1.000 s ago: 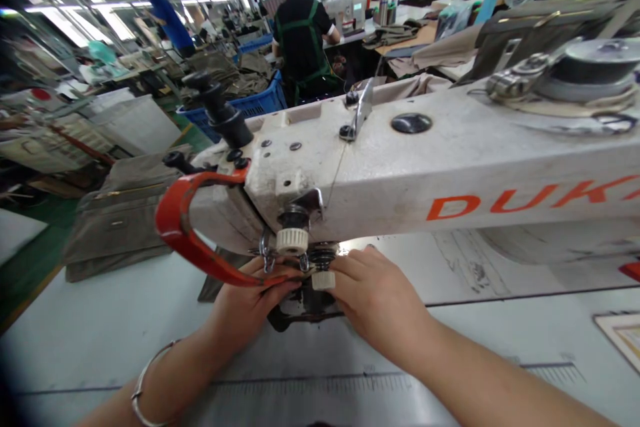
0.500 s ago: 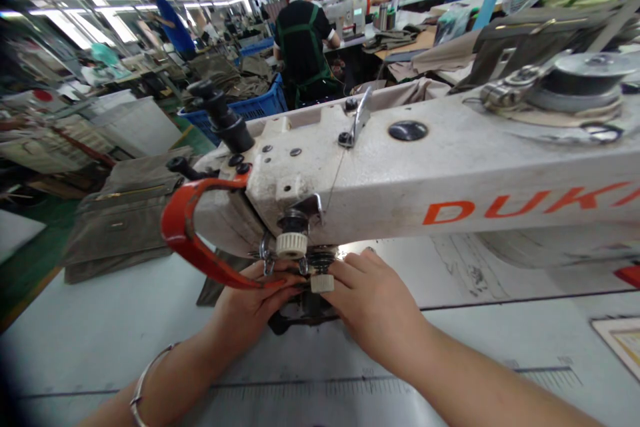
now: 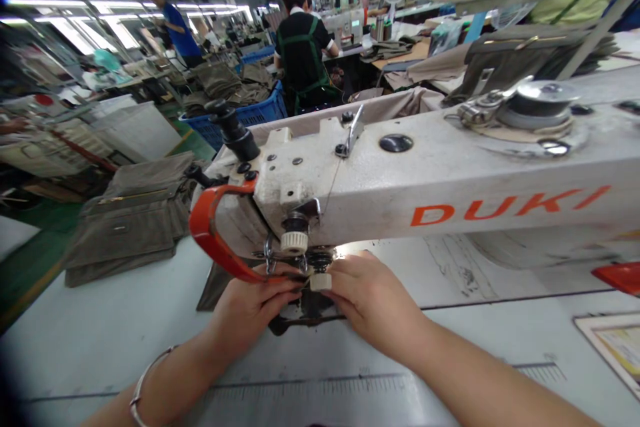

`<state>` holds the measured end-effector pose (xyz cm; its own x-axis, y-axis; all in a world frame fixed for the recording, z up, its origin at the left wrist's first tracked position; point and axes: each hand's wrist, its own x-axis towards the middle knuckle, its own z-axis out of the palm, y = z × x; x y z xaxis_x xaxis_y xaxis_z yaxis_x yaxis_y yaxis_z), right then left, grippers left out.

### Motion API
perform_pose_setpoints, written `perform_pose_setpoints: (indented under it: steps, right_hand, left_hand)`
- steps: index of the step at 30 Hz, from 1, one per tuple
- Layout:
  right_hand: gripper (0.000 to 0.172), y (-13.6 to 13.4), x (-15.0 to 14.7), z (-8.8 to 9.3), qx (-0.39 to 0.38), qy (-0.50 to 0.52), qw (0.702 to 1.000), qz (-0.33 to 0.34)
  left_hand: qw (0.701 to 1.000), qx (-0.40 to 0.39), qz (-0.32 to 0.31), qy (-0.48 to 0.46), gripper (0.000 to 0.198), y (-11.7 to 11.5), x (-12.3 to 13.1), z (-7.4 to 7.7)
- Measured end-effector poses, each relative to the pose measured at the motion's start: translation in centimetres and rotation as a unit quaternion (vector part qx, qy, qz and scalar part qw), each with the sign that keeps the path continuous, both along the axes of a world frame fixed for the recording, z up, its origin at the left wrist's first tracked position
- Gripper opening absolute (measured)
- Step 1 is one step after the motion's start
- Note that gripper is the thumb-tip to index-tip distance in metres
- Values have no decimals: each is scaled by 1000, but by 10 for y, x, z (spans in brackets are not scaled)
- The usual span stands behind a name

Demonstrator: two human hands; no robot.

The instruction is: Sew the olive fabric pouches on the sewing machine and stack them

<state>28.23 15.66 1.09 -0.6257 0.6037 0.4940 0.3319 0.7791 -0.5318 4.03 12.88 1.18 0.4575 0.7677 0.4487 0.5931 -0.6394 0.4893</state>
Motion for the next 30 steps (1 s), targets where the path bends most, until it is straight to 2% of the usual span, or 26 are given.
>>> perform_pose_setpoints:
  steps: [2, 4, 6, 8, 11, 13, 16, 22, 25, 30]
  right_hand:
    - [21, -1, 18, 0, 22, -62, 996, -68]
    - [22, -3, 39, 0, 35, -132, 979, -151]
    - [27, -7, 53, 3, 51, -179, 962, -201]
    - [31, -14, 53, 8, 66, -182, 965, -178]
    - [25, -27, 28, 13, 55, -143, 988, -32]
    - [23, -32, 8, 12, 40, -120, 992, 23]
    - [16, -34, -8, 6, 26, -102, 994, 28]
    - [17, -33, -5, 0, 18, -97, 995, 32]
    - [13, -34, -5, 1, 19, -99, 994, 30]
    - [14, -35, -5, 2, 21, -108, 994, 20]
  left_hand:
    - [1000, 5, -7, 4, 3, -5, 1, 2]
    - [1000, 14, 2, -2, 8, -8, 3, 3]
    - [999, 37, 16, 11, 9, -10, 6, 3]
    - [996, 73, 17, 50, 11, -10, 10, 4]
    - [987, 128, -8, 94, 12, -10, 16, 4]
    - [984, 149, -23, 96, 13, -10, 17, 4]
    - [979, 159, -41, 117, 15, -12, 16, 0]
    - [973, 129, -60, 183, 22, -18, 8, -8]
    - [975, 124, -66, 172, 26, -20, 6, -6]
    - [978, 118, -79, 156, 20, -19, 10, 1]
